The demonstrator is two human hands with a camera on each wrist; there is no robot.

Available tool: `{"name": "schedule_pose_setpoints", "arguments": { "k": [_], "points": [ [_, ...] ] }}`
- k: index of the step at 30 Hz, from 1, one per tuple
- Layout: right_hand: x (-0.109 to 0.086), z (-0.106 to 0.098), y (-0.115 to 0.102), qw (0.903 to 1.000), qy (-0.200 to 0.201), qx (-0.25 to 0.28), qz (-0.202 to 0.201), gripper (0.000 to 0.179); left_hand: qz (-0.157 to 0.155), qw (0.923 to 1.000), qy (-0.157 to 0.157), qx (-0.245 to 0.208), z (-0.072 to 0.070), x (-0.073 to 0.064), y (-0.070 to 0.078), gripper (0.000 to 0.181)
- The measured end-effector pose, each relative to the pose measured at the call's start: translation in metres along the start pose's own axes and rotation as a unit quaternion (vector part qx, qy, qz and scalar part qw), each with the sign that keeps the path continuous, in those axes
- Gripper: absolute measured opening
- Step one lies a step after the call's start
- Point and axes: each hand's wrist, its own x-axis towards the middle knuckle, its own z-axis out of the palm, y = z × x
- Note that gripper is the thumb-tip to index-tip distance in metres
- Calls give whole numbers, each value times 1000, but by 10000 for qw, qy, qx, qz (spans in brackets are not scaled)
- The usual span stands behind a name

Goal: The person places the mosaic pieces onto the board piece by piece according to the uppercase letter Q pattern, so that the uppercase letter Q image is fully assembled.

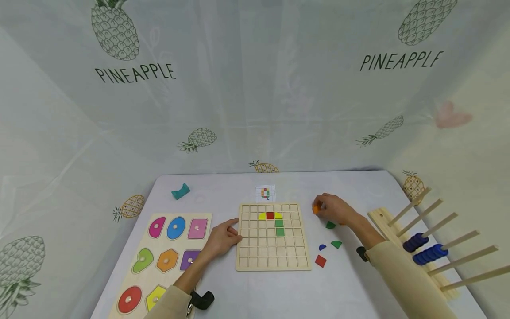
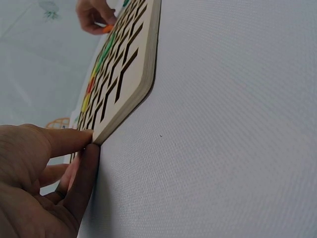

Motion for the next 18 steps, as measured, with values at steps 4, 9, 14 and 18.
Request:
{"name": "schedule_pose_setpoints", "arguments": {
  "k": [4, 9, 14, 18],
  "points": [
    [-1, 0, -3, 9999, 19, 90, -55, 15, 11, 10000, 4, -3, 0, 0, -1, 61],
    [-1, 0, -8, 9997, 10, 190, -136, 10, -5, 10000, 12, 9, 0, 1, -1, 61],
    [-3, 0, -20, 9994, -56, 269, -217, 10, -30, 10000, -17, 21, 0, 1, -1, 62],
    [-2, 0, -28, 9989, -71, 226, -401, 10, -9, 10000, -9, 7, 0, 1, -2, 62]
  ]
}}
